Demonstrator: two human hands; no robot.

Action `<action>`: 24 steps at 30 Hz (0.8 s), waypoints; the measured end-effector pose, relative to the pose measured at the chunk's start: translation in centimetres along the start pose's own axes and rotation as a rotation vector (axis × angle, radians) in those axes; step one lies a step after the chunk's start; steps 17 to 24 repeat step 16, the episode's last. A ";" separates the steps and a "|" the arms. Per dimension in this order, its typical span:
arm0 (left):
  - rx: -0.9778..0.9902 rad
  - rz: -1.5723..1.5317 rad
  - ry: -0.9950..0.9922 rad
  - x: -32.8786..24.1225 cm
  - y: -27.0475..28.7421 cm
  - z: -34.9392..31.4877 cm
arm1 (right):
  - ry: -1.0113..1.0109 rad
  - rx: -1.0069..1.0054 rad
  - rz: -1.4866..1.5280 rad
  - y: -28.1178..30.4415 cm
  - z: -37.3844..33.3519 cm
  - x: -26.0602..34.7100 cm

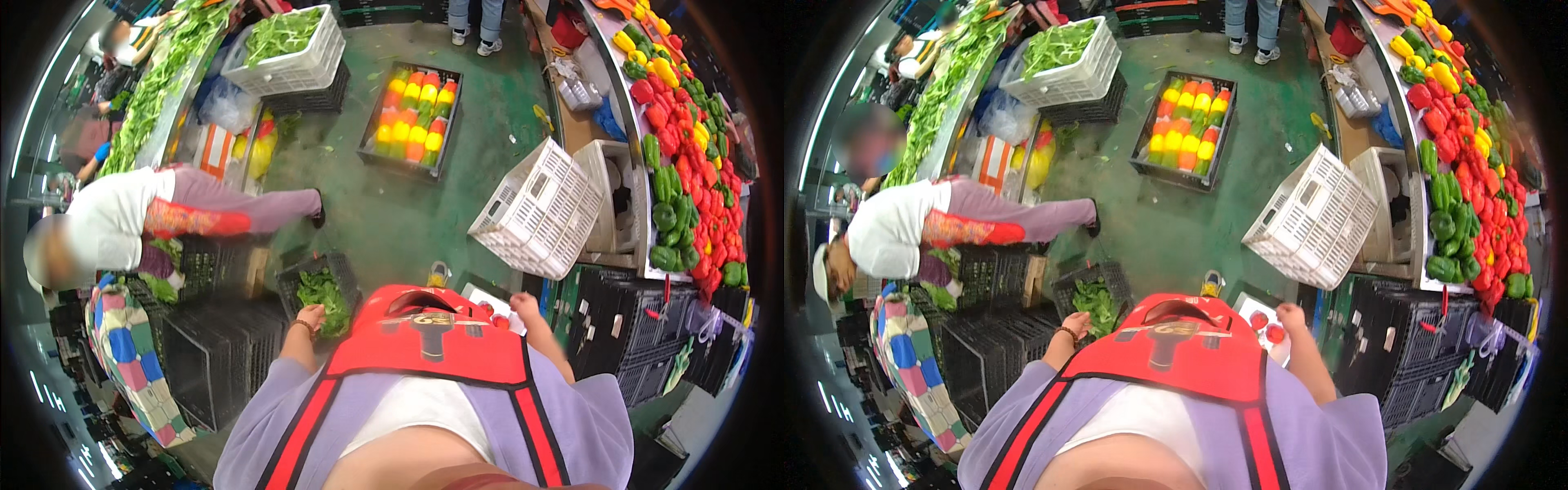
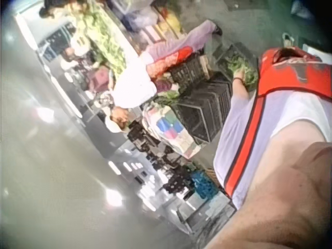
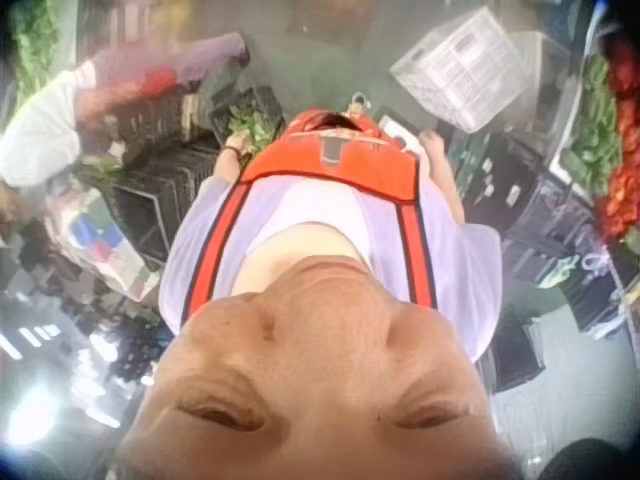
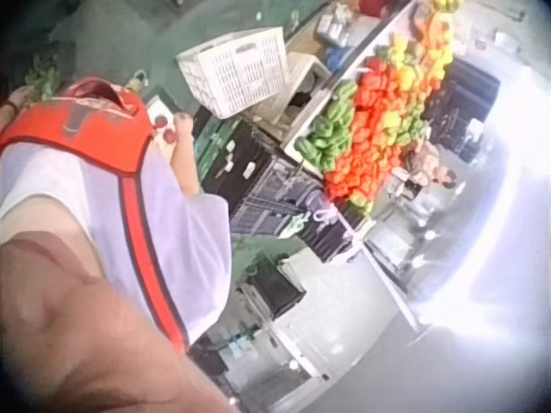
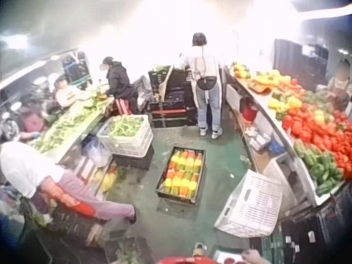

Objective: The person selects red, yellow, and green bell peppers from a bulk pile and threads them onto yellow plastic skewers. They tie the skewers into small bundles and place the finished bundles into black crates. The person also moves a hand truck and handles a phone briefly.

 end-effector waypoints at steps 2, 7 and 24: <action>0.032 0.023 -0.025 -3.6 0.2 1.1 | 0.003 -0.107 -0.036 1.8 5.0 7.7; -0.024 -0.065 -0.025 -12.0 3.2 4.6 | 0.046 -0.018 0.052 5.2 19.6 17.8; 0.032 -0.156 0.193 -24.3 6.3 18.0 | 0.202 -0.242 0.162 17.0 34.0 42.6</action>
Point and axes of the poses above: each hand's wrist, its own z-axis towards the middle knuckle, its own y-axis out of the back of the hand, x = y × z, the point moved 9 cm from there along z, towards the middle knuckle, and after that the axes turned 14 degrees about z, right-handed, at the moved point
